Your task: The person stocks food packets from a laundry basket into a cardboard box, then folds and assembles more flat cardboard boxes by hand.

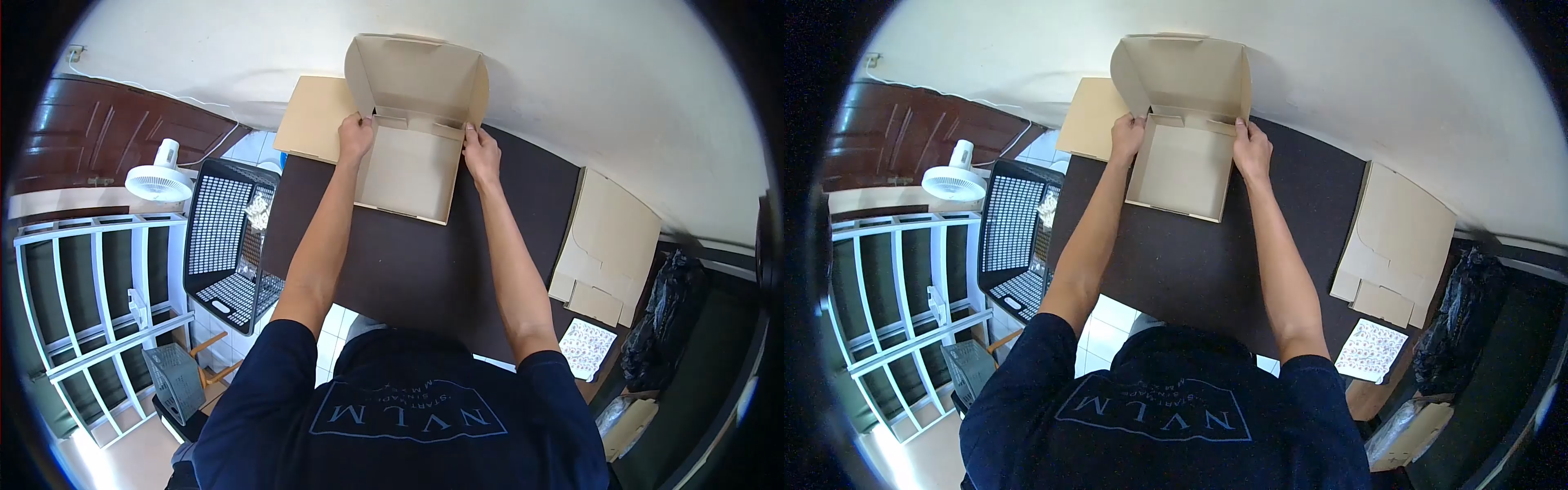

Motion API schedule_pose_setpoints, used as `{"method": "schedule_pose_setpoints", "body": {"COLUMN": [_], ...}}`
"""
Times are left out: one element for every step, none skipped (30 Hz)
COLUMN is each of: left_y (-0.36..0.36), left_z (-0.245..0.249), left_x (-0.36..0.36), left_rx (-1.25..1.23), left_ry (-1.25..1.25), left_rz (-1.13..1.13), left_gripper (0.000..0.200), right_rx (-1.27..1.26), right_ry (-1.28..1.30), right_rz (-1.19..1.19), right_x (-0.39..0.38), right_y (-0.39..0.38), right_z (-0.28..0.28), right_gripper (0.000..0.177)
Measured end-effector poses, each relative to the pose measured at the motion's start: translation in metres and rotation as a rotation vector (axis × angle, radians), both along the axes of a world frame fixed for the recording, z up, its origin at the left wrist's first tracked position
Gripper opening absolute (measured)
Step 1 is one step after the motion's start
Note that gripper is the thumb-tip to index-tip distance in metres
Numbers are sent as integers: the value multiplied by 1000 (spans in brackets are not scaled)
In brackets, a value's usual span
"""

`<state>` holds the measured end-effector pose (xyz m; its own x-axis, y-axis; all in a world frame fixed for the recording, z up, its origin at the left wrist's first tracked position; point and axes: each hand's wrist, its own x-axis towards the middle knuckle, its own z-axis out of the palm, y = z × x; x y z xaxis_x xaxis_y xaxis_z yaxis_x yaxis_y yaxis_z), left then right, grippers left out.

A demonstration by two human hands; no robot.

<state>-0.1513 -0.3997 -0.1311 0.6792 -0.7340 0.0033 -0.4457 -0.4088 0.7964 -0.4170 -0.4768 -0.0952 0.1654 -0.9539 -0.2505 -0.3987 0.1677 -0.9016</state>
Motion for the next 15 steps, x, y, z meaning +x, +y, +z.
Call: {"method": "schedule_pose_setpoints", "body": {"left_y": [-2, -4, -6, -7, -9, -11, -13, -15, -17, -17, -16, -14, -11, -9, -8], "left_z": [-8, -16, -11, -6, -1, 1, 3, 5, 5, 5, 4, 6, 8, 11, 11], "left_x": [8, 16, 15, 13, 13, 12, 10, 9, 9, 9, 8, 5, 3, 2, 0], "left_rx": [0, -44, -86, -85, -48, -13, -14, 24, 61, 58, 26, -6, -5, -34, -64], "left_ry": [-1, 88, 177, 181, 234, 285, 286, 255, 223, 222, 231, 241, 243, 232, 223], "left_rz": [-6, 2, 10, 3, -18, -38, -42, -42, -42, -44, -38, -32, -35, -45, -56], "left_gripper": [24, 25, 26, 26, 26, 26, 26, 26, 26, 26, 26, 26, 26, 27, 29], "right_rx": [18, 16, -26, -67, -67, -131, -194, -196, -194, -193, -196, -155, -113, -114, -110], "right_ry": [-12, -13, -3, 8, 12, 61, 108, 108, 113, 118, 119, 122, 126, 127, 114], "right_rz": [-19, -25, -25, -26, -33, -5, 25, 23, 34, 45, 42, 67, 91, 84, 82], "right_x": [1, 2, 3, 2, 2, 3, 3, 3, 4, 3, 2, 0, -2, -3, -4], "right_y": [0, -1, -1, 1, 0, -3, -5, -5, -4, -5, -7, -8, -7, -7, -9], "right_z": [1, 3, 7, 11, 12, 9, 7, 4, 3, 3, 3, 5, 7, 8, 4], "right_gripper": [45, 45, 45, 45, 45, 46, 46, 46, 47, 49, 49, 50, 52, 52, 53]}}
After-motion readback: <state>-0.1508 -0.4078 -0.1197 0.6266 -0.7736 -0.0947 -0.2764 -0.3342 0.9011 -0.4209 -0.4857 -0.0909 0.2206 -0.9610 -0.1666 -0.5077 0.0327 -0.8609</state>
